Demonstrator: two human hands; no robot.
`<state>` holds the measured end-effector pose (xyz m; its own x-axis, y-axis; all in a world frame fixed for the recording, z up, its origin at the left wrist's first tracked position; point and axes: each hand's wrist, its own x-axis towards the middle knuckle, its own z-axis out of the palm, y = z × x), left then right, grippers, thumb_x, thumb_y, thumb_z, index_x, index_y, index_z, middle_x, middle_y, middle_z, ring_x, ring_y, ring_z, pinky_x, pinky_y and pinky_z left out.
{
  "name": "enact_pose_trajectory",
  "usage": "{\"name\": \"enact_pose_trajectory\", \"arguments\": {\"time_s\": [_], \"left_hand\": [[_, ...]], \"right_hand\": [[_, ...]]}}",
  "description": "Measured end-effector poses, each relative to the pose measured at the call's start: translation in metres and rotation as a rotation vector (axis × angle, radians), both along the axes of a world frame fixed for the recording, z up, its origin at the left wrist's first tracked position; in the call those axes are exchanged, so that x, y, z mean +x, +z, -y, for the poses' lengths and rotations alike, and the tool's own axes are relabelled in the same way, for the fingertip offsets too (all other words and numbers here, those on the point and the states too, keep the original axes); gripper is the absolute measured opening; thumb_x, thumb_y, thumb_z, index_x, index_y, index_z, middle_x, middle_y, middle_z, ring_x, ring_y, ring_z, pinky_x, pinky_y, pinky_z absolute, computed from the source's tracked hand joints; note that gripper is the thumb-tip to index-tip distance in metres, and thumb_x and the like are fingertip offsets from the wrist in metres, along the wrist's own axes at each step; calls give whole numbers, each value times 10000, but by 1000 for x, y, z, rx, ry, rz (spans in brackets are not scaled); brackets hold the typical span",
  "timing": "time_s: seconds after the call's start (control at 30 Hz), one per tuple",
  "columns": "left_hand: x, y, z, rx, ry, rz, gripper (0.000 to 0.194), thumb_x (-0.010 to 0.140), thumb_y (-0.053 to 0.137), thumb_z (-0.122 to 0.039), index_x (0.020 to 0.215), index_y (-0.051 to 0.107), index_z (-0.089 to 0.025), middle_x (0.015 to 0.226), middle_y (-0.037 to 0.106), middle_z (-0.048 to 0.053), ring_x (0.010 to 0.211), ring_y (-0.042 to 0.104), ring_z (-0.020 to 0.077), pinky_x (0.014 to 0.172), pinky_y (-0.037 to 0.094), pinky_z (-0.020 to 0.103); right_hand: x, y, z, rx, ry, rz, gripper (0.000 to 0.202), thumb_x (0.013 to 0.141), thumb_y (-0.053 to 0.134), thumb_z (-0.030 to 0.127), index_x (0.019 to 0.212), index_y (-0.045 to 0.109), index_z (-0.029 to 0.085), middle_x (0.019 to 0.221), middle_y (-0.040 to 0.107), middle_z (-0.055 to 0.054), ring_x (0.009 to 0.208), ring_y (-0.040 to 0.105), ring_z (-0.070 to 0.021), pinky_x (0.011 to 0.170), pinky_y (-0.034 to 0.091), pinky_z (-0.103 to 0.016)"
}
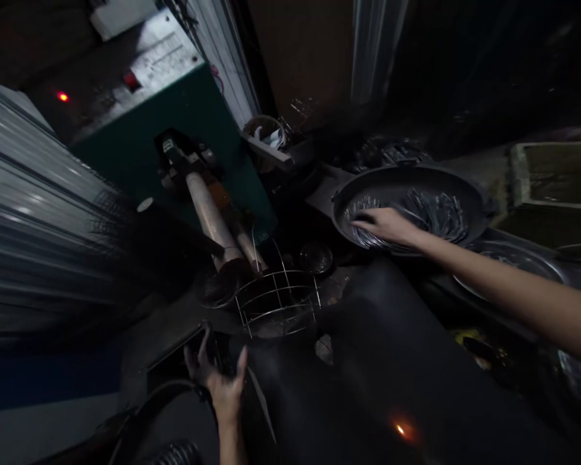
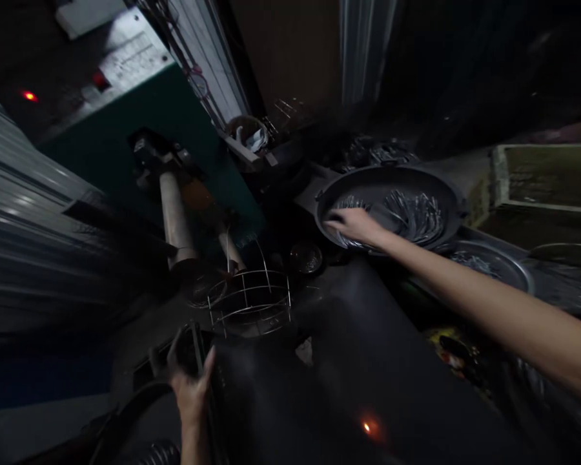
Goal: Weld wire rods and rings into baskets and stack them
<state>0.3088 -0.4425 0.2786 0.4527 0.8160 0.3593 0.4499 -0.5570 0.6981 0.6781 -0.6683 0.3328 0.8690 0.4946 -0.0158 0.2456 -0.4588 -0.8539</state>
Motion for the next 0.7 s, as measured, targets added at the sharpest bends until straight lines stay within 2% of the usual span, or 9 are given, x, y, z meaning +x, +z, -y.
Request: {"name": "enact_pose_trajectory", "arguments": {"time_s": [0.07,0.13,0.17,0.23,0.3,0.4,0.5,0.6,0.7], "left_hand": [[-29,-26,24,-178,162,95,642,762,685,-446,1314,435,-233,1238,580,93,1255,523,297,1127,375,513],[-45,-43,49,-322,214,158,733,788,661,-438,1407,325,-235,1204,601,110,1165,590,292,1055,447,524],[-47,-48,60,-350,210,161,773,789,661,-429,1433,281,-232,1196,604,115,1143,604,288,1032,468,522],[-43,-46,78,-309,160,119,761,787,666,-400,1432,296,-234,1193,609,109,1148,601,285,1024,481,510],[-28,-35,90,-202,43,68,651,790,660,-364,1377,391,-274,1169,629,67,1119,620,280,995,516,484],[5,-11,103,-67,-272,12,498,798,645,-291,1271,502,-358,1104,661,0,1019,668,270,884,591,442],[46,13,117,39,-635,-10,471,810,624,-191,1249,534,-333,1082,659,27,973,672,233,824,604,394],[92,30,137,68,-863,6,420,827,620,-190,1234,557,-270,1049,657,59,941,655,201,814,587,373],[150,43,161,-103,-987,31,358,891,554,-258,1246,563,-217,1106,654,91,1021,639,218,898,562,416]], "right_hand": [[28,-30,49,-122,-106,24,327,641,728,-40,558,495,174,532,380,47,563,302,-111,574,232,-213],[45,-59,81,-204,-121,33,400,578,732,-90,501,441,173,513,326,54,549,251,-111,584,190,-236],[48,-70,91,-228,-115,43,402,557,728,-109,499,443,168,523,327,52,553,245,-110,597,184,-241],[48,-85,99,-244,-91,81,376,543,711,-136,526,474,156,561,351,42,573,244,-109,625,180,-246],[44,-90,99,-233,-61,120,345,577,696,-122,544,490,152,594,370,24,586,239,-112,635,166,-251],[38,-86,93,-177,-16,149,324,677,648,-70,527,461,148,613,389,-7,597,255,-122,635,160,-255],[37,-73,88,-95,-44,135,309,714,600,-66,556,450,153,624,403,-16,599,270,-120,635,176,-255],[46,-48,88,-21,-238,94,284,774,608,17,637,418,177,638,375,2,574,213,-113,615,175,-266],[62,-4,92,78,-460,25,252,895,506,138,704,356,204,646,331,19,561,210,-105,593,190,-265]]}}
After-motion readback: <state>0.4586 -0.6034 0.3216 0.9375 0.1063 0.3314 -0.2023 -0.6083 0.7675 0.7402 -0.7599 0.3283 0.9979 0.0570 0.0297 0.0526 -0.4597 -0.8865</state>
